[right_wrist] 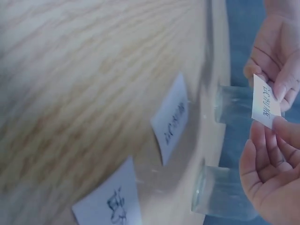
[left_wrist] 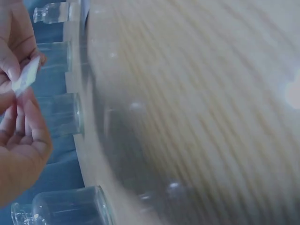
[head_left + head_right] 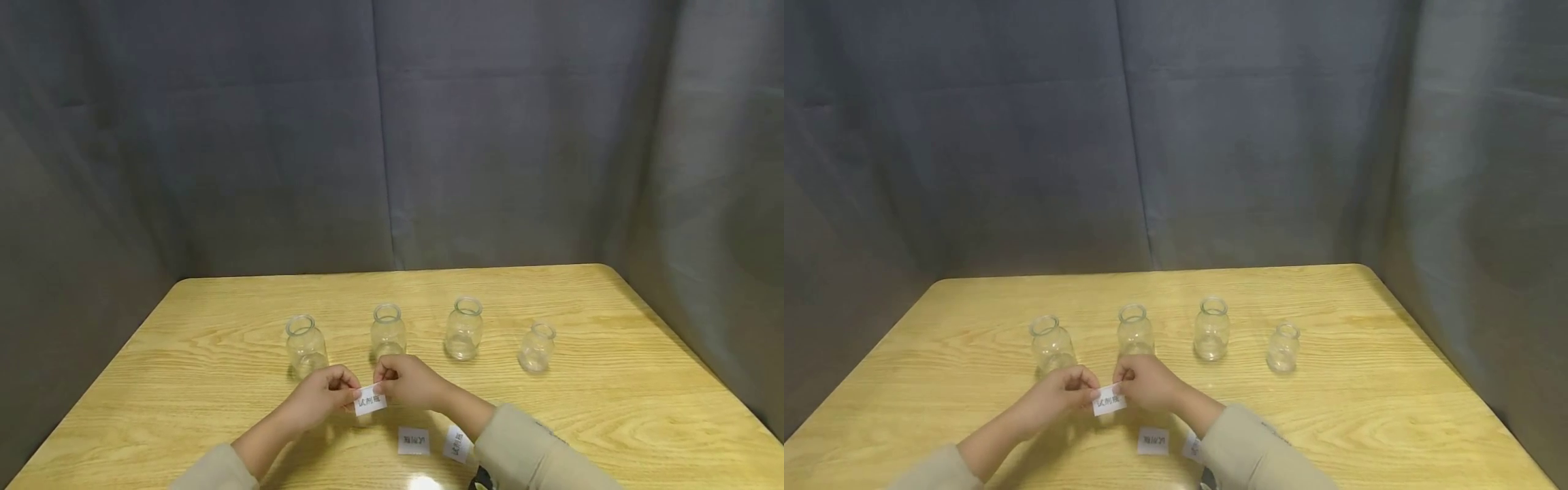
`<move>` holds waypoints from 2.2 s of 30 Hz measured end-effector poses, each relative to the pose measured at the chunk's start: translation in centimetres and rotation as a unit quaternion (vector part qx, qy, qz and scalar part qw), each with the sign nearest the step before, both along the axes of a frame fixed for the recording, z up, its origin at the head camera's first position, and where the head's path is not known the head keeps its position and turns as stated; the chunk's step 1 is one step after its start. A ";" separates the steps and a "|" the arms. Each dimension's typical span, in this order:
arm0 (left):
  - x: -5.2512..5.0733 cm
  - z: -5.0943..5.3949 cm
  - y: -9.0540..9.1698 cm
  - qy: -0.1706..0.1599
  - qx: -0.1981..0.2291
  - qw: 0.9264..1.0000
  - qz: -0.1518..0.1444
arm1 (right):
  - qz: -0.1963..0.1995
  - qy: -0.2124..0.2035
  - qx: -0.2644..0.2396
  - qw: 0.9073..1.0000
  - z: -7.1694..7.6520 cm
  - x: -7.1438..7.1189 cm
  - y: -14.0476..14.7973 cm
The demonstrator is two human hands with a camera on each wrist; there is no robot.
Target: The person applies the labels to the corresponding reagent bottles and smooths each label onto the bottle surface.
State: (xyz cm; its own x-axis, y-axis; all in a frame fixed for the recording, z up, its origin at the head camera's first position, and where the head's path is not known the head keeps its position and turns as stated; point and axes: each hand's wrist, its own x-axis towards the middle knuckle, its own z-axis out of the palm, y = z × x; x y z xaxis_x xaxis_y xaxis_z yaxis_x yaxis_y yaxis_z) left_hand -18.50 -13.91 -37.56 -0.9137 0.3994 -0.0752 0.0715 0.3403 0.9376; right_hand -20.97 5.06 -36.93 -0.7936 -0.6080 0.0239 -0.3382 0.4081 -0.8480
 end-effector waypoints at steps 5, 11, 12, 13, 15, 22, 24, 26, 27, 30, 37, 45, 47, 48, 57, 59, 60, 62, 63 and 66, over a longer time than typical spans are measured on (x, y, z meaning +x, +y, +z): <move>0.0 0.5 0.1 -0.031 0.034 0.998 -0.036 | 0.001 -0.013 -0.042 0.999 0.8 0.3 1.1; -0.1 0.7 0.5 -0.045 0.063 0.995 -0.057 | -0.014 -0.025 -0.063 0.998 1.2 0.6 2.3; 0.0 0.8 0.6 -0.044 0.065 0.995 -0.059 | -0.015 -0.025 -0.063 0.998 1.3 0.7 2.5; 0.0 0.9 0.7 -0.042 0.068 0.995 -0.060 | -0.016 -0.025 -0.061 0.998 1.4 0.8 2.6; -0.1 1.2 1.0 -0.038 0.074 0.994 -0.064 | -0.014 -0.028 -0.062 0.998 1.7 0.9 2.9; -0.5 1.8 1.6 -0.035 0.078 0.993 -0.085 | 0.011 -0.018 -0.052 0.998 2.3 1.0 3.6; -0.5 1.9 1.6 -0.040 0.077 0.992 -0.094 | 0.019 -0.017 -0.051 0.998 2.4 1.0 3.5; -0.4 1.9 1.5 -0.046 0.077 0.991 -0.103 | 0.025 -0.018 -0.052 0.998 2.4 1.0 3.5; -0.4 1.9 1.5 -0.049 0.076 0.990 -0.107 | 0.029 -0.019 -0.052 0.998 2.4 1.0 3.5; -0.2 1.9 1.4 -0.055 0.073 0.989 -0.117 | 0.035 -0.021 -0.051 0.998 2.4 1.2 3.5; -0.2 2.0 1.5 -0.054 0.074 0.986 -0.139 | 0.036 -0.028 -0.058 0.997 2.6 1.3 3.7; -0.5 1.9 1.5 -0.048 0.094 0.983 -0.151 | 0.040 -0.034 -0.080 0.995 2.7 1.1 3.8; -0.5 1.9 1.6 -0.047 0.099 0.982 -0.154 | 0.040 -0.034 -0.082 0.995 2.7 1.1 3.8; -0.6 1.9 1.6 -0.047 0.101 0.982 -0.155 | 0.039 -0.035 -0.084 0.995 2.7 1.1 3.8; -0.5 1.8 1.9 -0.042 0.110 0.984 -0.130 | 0.020 -0.032 -0.095 0.995 2.9 1.2 3.9; -0.6 1.7 1.9 -0.039 0.109 0.986 -0.120 | 0.011 -0.028 -0.096 0.995 2.8 1.1 3.9; -0.6 1.7 1.9 -0.037 0.107 0.987 -0.114 | 0.004 -0.023 -0.095 0.995 2.8 1.2 3.9; -0.7 1.7 1.9 -0.035 0.104 0.989 -0.102 | -0.015 -0.012 -0.090 0.996 2.8 1.2 4.0; -0.7 1.7 1.9 -0.034 0.102 0.989 -0.097 | -0.025 -0.007 -0.089 0.996 2.8 1.2 4.0; -0.8 1.7 1.8 -0.031 0.100 0.991 -0.085 | -0.051 0.006 -0.083 0.995 2.8 1.4 4.3</move>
State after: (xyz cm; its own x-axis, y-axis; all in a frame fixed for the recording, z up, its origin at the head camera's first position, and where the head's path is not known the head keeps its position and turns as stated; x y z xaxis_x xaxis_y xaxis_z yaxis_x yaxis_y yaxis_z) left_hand -19.33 -12.10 -35.81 -0.8285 0.5590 -0.0321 0.0523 0.1345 0.9895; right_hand -19.59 9.31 -34.18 -0.8500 -0.5110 0.1278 -0.3130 0.2949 -0.9028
